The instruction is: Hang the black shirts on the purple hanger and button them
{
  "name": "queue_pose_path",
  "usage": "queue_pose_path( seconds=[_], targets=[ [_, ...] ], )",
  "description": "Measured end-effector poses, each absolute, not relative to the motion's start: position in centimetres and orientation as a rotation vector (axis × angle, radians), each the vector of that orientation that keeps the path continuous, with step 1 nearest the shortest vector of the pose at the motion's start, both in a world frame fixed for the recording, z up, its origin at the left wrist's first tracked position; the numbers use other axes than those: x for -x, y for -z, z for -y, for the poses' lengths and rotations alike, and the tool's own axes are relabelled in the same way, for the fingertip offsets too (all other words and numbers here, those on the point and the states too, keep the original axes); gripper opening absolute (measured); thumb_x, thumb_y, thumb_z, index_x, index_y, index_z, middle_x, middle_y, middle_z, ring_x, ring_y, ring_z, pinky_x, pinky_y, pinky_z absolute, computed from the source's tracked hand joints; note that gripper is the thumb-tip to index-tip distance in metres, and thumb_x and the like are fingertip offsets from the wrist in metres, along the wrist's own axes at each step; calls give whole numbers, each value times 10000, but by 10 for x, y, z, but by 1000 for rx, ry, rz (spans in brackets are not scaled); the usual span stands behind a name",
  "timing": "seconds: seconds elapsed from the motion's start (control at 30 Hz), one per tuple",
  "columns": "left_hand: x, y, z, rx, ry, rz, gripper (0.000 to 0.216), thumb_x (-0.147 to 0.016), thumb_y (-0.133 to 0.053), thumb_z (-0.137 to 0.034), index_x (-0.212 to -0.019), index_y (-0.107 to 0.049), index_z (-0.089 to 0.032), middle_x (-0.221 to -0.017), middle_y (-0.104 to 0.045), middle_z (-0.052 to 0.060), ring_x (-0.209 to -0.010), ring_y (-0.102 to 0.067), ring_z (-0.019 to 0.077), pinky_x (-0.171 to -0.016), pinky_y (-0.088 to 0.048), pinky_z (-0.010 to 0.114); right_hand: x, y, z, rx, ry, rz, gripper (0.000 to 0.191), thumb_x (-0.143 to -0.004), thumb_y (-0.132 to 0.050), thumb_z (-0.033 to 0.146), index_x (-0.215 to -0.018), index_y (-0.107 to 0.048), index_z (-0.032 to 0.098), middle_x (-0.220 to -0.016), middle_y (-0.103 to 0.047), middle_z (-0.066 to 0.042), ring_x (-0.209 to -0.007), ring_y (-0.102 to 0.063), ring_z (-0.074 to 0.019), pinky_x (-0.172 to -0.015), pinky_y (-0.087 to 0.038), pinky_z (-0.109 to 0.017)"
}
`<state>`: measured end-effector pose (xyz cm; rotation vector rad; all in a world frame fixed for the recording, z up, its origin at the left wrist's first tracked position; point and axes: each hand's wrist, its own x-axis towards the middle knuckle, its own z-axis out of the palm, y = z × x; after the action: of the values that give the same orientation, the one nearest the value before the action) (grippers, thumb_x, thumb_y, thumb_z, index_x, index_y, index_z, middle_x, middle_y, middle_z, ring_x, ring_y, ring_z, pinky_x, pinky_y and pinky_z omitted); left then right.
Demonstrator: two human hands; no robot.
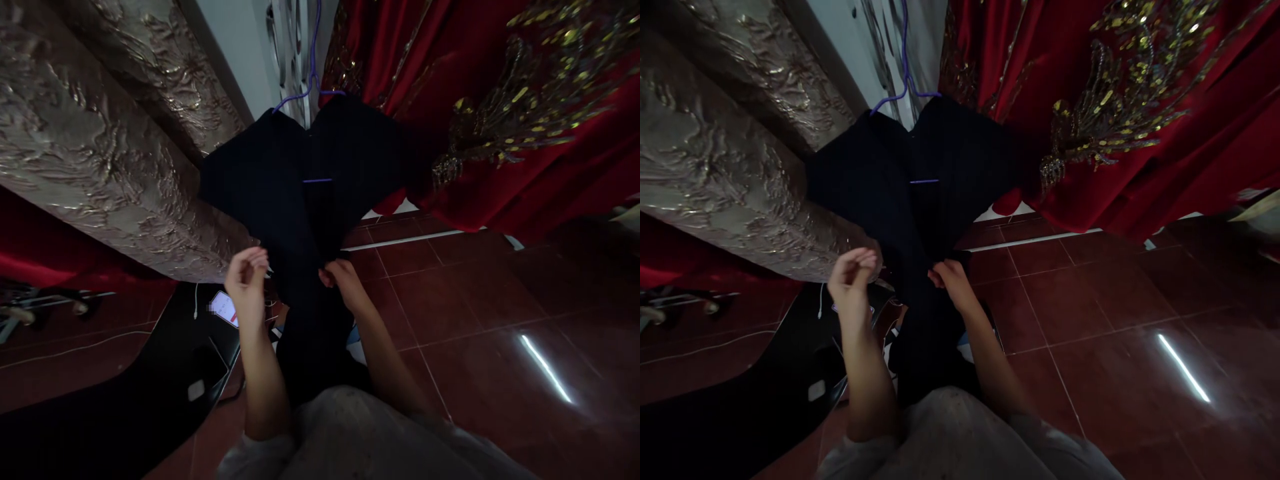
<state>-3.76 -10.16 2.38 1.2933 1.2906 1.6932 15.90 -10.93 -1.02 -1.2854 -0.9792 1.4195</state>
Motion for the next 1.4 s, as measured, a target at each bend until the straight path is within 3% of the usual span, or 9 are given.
queue_pose_path(
  seconds=[0.13, 0.23, 0.43, 0.63, 0.77, 0.87, 1.13, 1.4],
  targets=[
    [9, -23, 110, -1517, -1179, -1038, 224, -852, -620, -110, -1055, -674, -186, -1013, -703, 63, -1009, -686, 190, -964, -539, 329, -144, -2, 115, 1219, -1386, 1022, 362, -778, -624, 474, -592, -575, 168, -531, -500, 17, -536, -451, -95, -560, -329, -247],
    [-9, -20, 112, -1596, -1223, -1093, 310, -816, -585, -63, -1094, -626, -195, -1038, -663, 51, -1037, -652, 191, -973, -512, 324, -143, -11, 113, 1174, -1335, 1039, 399, -816, -632, 488, -584, -572, 168, -503, -456, 34, -509, -404, -85, -535, -295, -246],
    [-20, -15, 112, -1531, -1261, -1089, 76, -904, -575, -126, -939, -622, -175, -837, -608, 4, -820, -601, 145, -769, -482, 247, -152, -20, 120, 1067, -1349, 1086, 494, -846, -691, 558, -583, -549, 165, -510, -428, 49, -481, -347, -60, -504, -268, -235],
    [-20, -24, 115, -1594, -1385, -1138, 127, -897, -560, -83, -810, -593, -170, -740, -529, -19, -717, -513, 117, -681, -421, 228, -151, -22, 123, 922, -1369, 1064, 386, -912, -657, 482, -685, -590, 177, -520, -471, 50, -469, -410, -72, -498, -311, -228],
    [-20, -30, 116, -1755, -1443, -1107, 167, -917, -585, -81, -951, -719, -175, -834, -622, 15, -769, -577, 128, -703, -464, 246, -150, -20, 122, 940, -1258, 1038, 261, -867, -748, 396, -841, -585, 194, -622, -535, 56, -544, -461, -74, -531, -341, -210],
    [-19, -33, 117, -1831, -1431, -1070, 239, -937, -601, -91, -1076, -768, -190, -932, -689, 45, -825, -633, 140, -742, -510, 263, -151, -18, 125, 1001, -1190, 1032, 301, -857, -772, 378, -940, -532, 217, -663, -569, 67, -566, -485, -78, -536, -357, -205],
    [-18, -28, 118, -1809, -1458, -1101, 280, -924, -593, -64, -1105, -757, -202, -909, -670, 28, -827, -625, 135, -761, -507, 266, -157, -30, 131, 976, -1272, 1154, 261, -954, -637, 422, -864, -656, 178, -641, -626, 19, -578, -577, -93, -572, -439, -218],
    [-30, -15, 116, -1717, -1435, -1213, 229, -903, -564, -83, -1052, -690, -204, -906, -655, 39, -843, -635, 168, -771, -502, 287, -153, -38, 110, 906, -1573, 734, 276, -782, -663, 418, -663, -650, 169, -442, -494, 28, -373, -360, -72, -396, -198, -235]
  ],
)
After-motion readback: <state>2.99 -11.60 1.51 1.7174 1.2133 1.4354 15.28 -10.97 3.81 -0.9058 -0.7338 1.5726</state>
